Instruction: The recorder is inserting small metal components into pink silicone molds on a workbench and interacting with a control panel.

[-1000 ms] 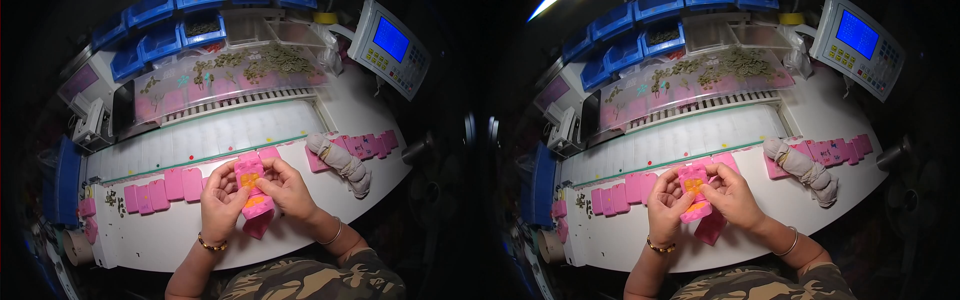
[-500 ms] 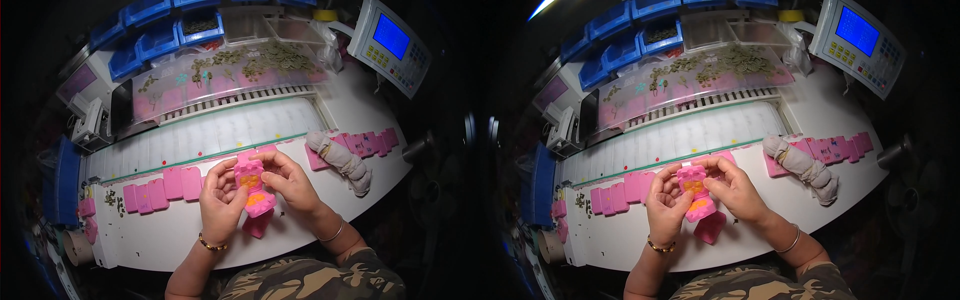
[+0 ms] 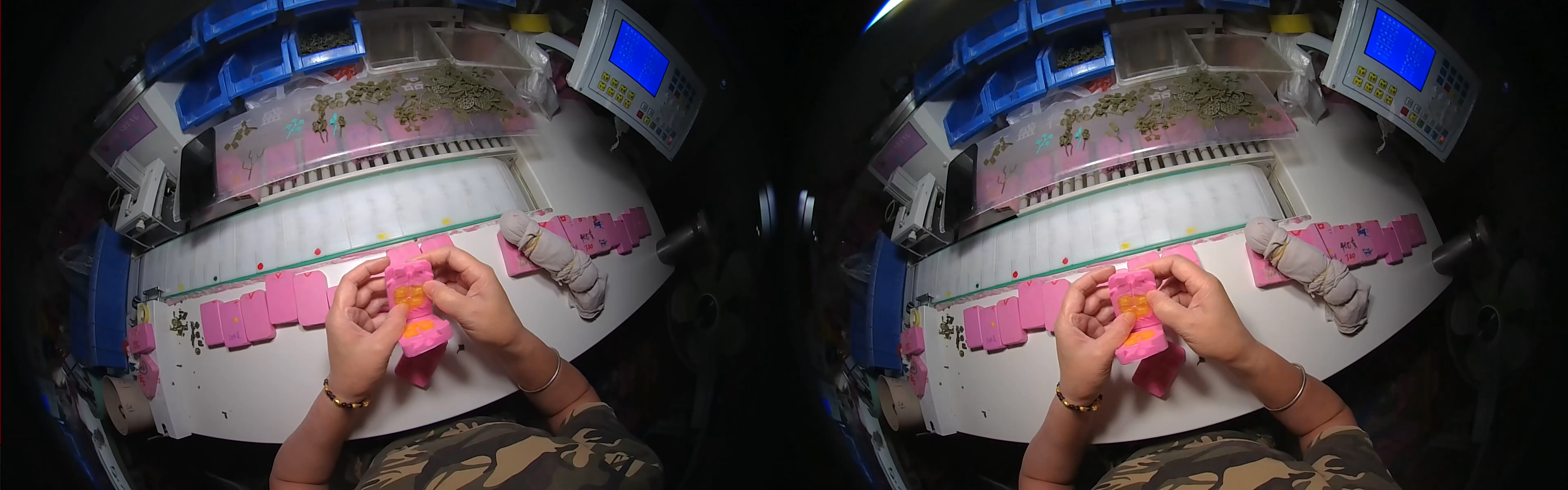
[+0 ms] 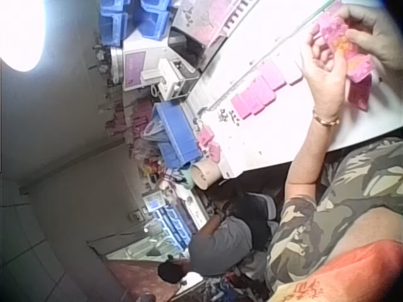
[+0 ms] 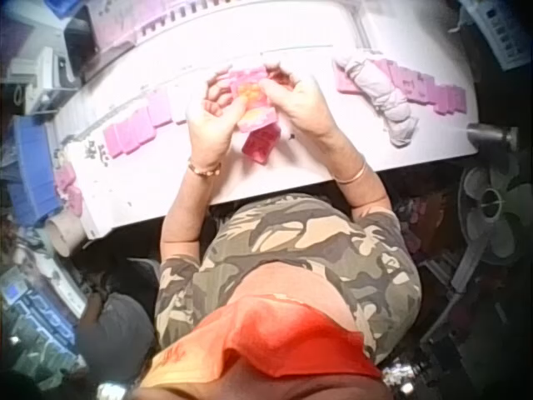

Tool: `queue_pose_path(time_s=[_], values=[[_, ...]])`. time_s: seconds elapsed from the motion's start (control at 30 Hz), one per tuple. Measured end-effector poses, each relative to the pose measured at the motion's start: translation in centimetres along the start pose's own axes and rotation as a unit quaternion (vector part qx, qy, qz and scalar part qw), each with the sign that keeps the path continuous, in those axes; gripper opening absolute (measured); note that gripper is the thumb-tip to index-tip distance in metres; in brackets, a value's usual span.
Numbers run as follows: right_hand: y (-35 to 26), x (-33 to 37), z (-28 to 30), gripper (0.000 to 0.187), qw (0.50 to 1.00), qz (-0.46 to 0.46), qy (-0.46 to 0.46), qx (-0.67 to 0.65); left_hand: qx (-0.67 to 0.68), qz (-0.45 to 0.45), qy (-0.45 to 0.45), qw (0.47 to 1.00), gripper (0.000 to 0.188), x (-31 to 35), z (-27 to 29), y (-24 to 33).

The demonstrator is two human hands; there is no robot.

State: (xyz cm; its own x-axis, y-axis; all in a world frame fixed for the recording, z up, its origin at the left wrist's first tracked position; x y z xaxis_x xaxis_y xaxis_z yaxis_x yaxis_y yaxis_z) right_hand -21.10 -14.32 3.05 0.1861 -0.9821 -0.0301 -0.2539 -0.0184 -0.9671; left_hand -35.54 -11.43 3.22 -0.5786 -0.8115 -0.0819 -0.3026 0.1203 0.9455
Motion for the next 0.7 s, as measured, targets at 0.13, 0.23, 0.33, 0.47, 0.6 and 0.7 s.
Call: queue_pose_path(time_s=[0.13, 0.23, 0.33, 0.47, 0.6, 0.7], values=[[0.3, 0.2, 0.1, 0.025, 0.999, 0.004, 0.014, 0.041, 0.032, 0.007, 0.001, 0.999, 0.049, 0.1, -0.1, 0.1], [0.2, 0.2, 0.0, 0.027, 0.999, -0.004, 0.012, 0.037, 0.030, -0.004, 0.009, 1.000, 0.049, 0.1, -0.1, 0.0], [0.2, 0.0, -0.3, 0.029, 0.998, -0.011, -0.020, 0.052, -0.001, -0.033, 0.030, 0.999, 0.050, 0.4, 0.2, 0.3], [0.5, -0.1, -0.1, 0.030, 0.996, -0.026, -0.040, 0.074, -0.026, -0.038, 0.029, 0.999, 0.053, 0.3, 0.3, 0.1], [1.0, -0.1, 0.0, 0.028, 0.999, -0.020, -0.027, 0.036, -0.008, -0.016, 0.008, 1.000, 0.055, -0.3, 0.1, 0.2], [1.3, 0.1, 0.0, 0.025, 0.999, -0.021, -0.011, 0.031, 0.018, 0.000, -0.015, 1.000, 0.055, -0.4, 0.0, 0.1]])
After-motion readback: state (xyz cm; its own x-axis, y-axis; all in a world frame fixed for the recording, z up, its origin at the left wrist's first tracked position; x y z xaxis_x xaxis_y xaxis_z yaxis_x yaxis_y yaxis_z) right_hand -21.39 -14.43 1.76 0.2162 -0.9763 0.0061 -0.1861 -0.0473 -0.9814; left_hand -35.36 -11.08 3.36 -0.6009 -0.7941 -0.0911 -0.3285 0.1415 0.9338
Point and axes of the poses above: each hand's wrist, its own x-axis away from the middle knuckle, its own z-axis out of the back of the hand, y = z × x, the point moved 5 cm from there along -x, towards the middle knuckle, and after that the axes turned 12 degrees about -y, right-handed, at the moved point
